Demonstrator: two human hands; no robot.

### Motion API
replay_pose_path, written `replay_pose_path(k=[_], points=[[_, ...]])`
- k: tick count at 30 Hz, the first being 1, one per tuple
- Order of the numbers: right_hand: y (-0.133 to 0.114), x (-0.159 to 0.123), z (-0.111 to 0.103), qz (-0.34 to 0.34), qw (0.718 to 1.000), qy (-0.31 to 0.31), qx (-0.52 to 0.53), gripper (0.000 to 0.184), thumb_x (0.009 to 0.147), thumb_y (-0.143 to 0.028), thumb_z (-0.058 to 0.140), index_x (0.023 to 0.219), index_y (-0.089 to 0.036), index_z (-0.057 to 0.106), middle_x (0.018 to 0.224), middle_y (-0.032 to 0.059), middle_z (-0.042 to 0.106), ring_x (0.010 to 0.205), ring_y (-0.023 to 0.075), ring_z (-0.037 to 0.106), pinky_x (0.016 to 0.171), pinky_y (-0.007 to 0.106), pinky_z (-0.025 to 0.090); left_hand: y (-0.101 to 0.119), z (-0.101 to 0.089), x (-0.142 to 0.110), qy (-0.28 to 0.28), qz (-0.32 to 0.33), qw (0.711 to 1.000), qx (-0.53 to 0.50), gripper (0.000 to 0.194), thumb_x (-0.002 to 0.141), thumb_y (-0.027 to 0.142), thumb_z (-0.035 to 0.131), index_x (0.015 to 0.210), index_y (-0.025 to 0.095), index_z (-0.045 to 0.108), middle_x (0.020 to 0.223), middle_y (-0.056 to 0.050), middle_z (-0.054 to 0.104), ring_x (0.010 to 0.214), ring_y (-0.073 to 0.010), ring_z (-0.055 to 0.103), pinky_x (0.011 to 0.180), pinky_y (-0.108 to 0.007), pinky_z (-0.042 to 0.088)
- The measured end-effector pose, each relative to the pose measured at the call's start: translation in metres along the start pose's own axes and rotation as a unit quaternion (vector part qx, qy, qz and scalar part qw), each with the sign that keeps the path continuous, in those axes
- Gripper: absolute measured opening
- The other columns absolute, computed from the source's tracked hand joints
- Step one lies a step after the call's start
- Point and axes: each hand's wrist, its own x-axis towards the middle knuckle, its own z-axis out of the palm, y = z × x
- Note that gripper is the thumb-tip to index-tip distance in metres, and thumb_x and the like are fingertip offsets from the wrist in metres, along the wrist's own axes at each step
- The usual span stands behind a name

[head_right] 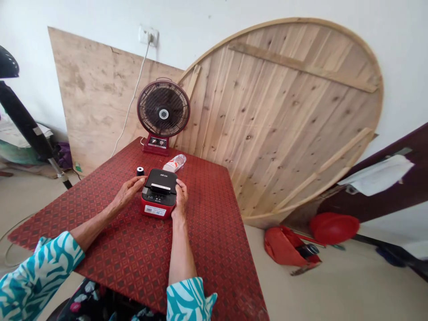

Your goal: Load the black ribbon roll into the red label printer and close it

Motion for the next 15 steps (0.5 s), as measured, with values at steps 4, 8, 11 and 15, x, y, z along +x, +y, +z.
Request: replay_pose_path(k=[4,8,11,15], points=[[0.001,-0.001,-0.001,0.006,1.0,-0.007,0.002,0.037,0.072,-0.041,0.062,0.104,-0.022,0.065,0.096,0.0004,0.072,0.086,0.0161,0.065,0.079,0.031,0.05,-0.001,0.005,0.007,0.061,-0.031,0.997,-0.032,0.049,0.06,0.049,0.076,0.094,0.015,0.066,0.084,-0.005,0.07,0.075,-0.0186,0.064,0.072,-0.029,0.047],[-0.001,-0.004,0.002,0.013,1.0,0.014,0.006,0.035,0.072,-0.041,0.062,0.102,-0.023,0.065,0.097,-0.0002,0.072,0.087,0.0158,0.064,0.08,0.031,0.05,0.001,0.013,0.011,0.084,-0.104,0.986,-0.096,0.047,0.054,0.036,0.078,0.093,0.016,0.061,0.071,0.0,0.066,0.057,-0.0125,0.058,0.057,-0.025,0.042],[-0.003,-0.006,0.004,0.014,0.999,0.037,0.006,0.035,0.07,-0.04,0.063,0.1,-0.023,0.065,0.097,-0.0005,0.071,0.085,0.0149,0.063,0.08,0.03,0.049,0.003,0.016,0.013,0.085,-0.135,0.977,-0.139,0.048,0.051,0.03,0.076,0.093,0.016,0.058,0.065,0.003,0.064,0.05,-0.01,0.054,0.052,-0.022,0.039],[-0.003,-0.007,0.004,0.021,0.999,0.039,0.013,0.038,0.069,-0.04,0.064,0.102,-0.023,0.064,0.096,0.0,0.071,0.083,0.0146,0.063,0.079,0.03,0.05,0.003,0.017,0.015,0.086,-0.15,0.973,-0.152,0.048,0.05,0.025,0.073,0.095,0.016,0.057,0.061,0.005,0.062,0.046,-0.0084,0.05,0.047,-0.021,0.035]])
